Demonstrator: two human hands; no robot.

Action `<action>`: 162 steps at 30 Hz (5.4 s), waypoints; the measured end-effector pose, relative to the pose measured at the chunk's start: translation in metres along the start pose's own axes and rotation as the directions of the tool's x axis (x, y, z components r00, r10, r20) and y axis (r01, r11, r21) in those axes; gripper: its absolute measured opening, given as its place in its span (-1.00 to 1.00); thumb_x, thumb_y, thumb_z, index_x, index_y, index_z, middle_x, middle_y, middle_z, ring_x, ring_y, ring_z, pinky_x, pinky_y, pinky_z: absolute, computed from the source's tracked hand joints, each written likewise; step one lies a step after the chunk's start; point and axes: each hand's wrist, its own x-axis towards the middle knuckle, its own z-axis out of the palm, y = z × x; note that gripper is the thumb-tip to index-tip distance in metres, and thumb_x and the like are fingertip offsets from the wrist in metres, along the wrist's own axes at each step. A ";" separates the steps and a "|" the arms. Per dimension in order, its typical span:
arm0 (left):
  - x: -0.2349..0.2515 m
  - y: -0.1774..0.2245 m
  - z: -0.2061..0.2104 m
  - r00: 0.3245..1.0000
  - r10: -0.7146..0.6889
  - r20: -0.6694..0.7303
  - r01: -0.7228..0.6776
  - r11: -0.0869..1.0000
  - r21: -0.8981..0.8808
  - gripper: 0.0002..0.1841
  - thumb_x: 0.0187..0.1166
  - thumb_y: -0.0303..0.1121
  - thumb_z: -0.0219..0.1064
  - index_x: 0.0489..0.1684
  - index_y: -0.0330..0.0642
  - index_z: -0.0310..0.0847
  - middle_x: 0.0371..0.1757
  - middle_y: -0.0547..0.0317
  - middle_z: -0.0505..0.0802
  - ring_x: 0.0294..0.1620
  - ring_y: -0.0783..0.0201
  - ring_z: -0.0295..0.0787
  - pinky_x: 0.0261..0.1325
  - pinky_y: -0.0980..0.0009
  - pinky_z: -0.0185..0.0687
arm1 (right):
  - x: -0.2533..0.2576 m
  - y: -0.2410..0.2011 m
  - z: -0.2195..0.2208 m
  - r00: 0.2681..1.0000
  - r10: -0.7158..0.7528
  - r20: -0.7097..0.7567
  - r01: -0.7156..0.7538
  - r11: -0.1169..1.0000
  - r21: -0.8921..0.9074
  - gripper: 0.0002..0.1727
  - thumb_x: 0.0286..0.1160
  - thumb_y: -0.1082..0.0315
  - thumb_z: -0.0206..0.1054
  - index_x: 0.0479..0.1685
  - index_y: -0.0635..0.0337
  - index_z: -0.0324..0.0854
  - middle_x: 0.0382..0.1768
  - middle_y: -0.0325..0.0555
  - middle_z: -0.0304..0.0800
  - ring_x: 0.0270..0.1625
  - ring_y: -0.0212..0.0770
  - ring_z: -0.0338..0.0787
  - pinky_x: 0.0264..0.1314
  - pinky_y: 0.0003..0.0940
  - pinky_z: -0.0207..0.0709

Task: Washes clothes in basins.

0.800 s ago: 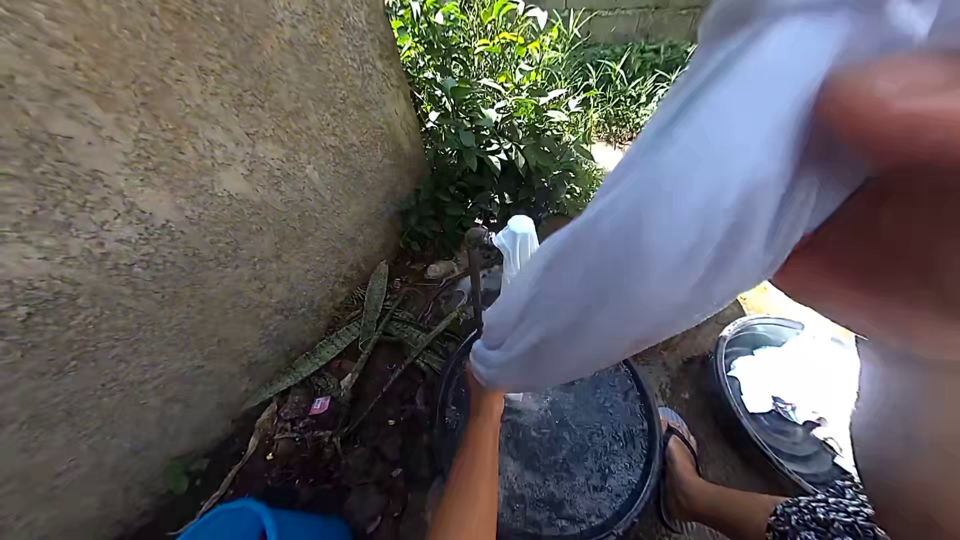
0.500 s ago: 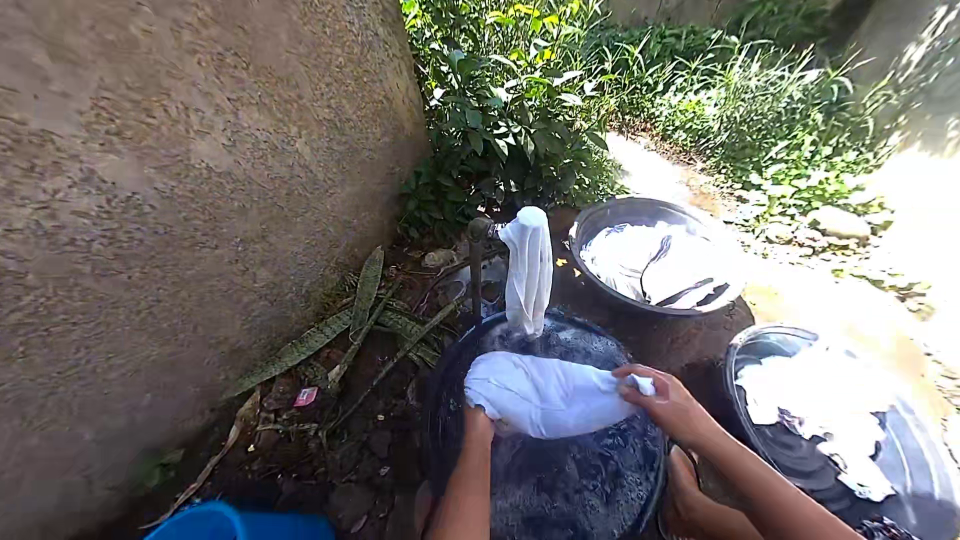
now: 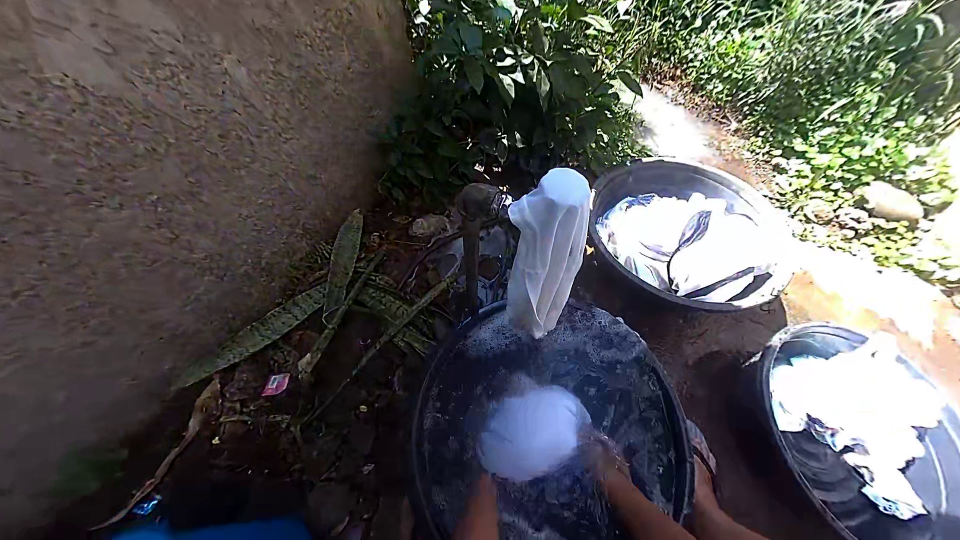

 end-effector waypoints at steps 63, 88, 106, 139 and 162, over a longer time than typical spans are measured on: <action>-0.094 0.040 -0.047 0.851 0.522 0.061 -0.164 0.374 -0.913 -0.61 0.82 -0.12 0.00 0.20 -0.25 0.56 -0.12 0.10 0.90 -0.08 0.29 0.90 0.03 0.25 0.87 | -0.118 -0.112 -0.075 0.979 -0.126 -0.162 0.125 -0.264 0.956 -0.80 0.35 0.61 0.03 -0.46 0.12 0.45 -0.61 -0.16 0.67 -0.51 -0.31 0.73 -0.43 -0.35 0.66; 0.004 -0.031 0.014 0.975 -0.113 0.193 0.214 0.728 -0.651 -0.54 0.71 -0.30 0.30 0.48 -0.37 0.44 0.35 -0.25 0.68 0.30 -0.04 0.62 0.33 -0.06 0.55 | -0.017 0.001 0.020 0.992 -0.026 0.121 -0.062 0.743 0.667 -0.46 0.70 0.22 0.31 0.55 0.34 0.44 0.32 0.25 0.69 0.37 0.04 0.71 0.47 -0.01 0.55; -0.132 0.079 -0.098 -0.146 0.906 0.398 -0.967 -0.045 -0.251 -0.51 0.42 0.06 0.56 -0.19 -0.29 0.79 0.05 -0.04 0.89 0.34 0.21 0.75 0.51 0.29 0.59 | -0.088 -0.121 -0.045 0.545 -0.833 0.095 -0.168 0.003 0.986 -0.15 0.73 -0.39 -0.40 -0.06 0.01 0.73 -0.16 -0.22 0.91 -0.04 -0.39 0.86 0.06 -0.42 0.74; -0.086 0.137 -0.042 0.516 0.182 0.837 -0.682 0.679 0.272 -0.67 0.73 -0.17 0.21 -0.20 -0.30 0.70 -0.28 0.10 0.76 -0.23 0.28 0.68 -0.02 0.20 0.59 | -0.180 -0.128 -0.010 -0.031 -0.961 0.273 0.759 -0.200 -0.619 -0.80 0.50 0.51 0.28 -0.22 0.13 0.84 -0.12 -0.08 0.85 -0.03 -0.06 0.84 -0.04 -0.14 0.71; -0.080 0.103 0.009 0.592 0.018 0.806 -0.774 0.291 0.563 -0.55 0.76 -0.12 0.13 0.00 -0.42 0.73 0.15 -0.29 0.79 0.30 -0.16 0.68 0.36 -0.18 0.49 | -0.154 -0.113 0.043 0.340 -0.797 0.500 0.898 0.118 -0.423 -0.69 0.70 0.50 0.07 0.12 0.54 0.66 0.19 0.37 0.76 0.33 0.33 0.74 0.30 0.25 0.59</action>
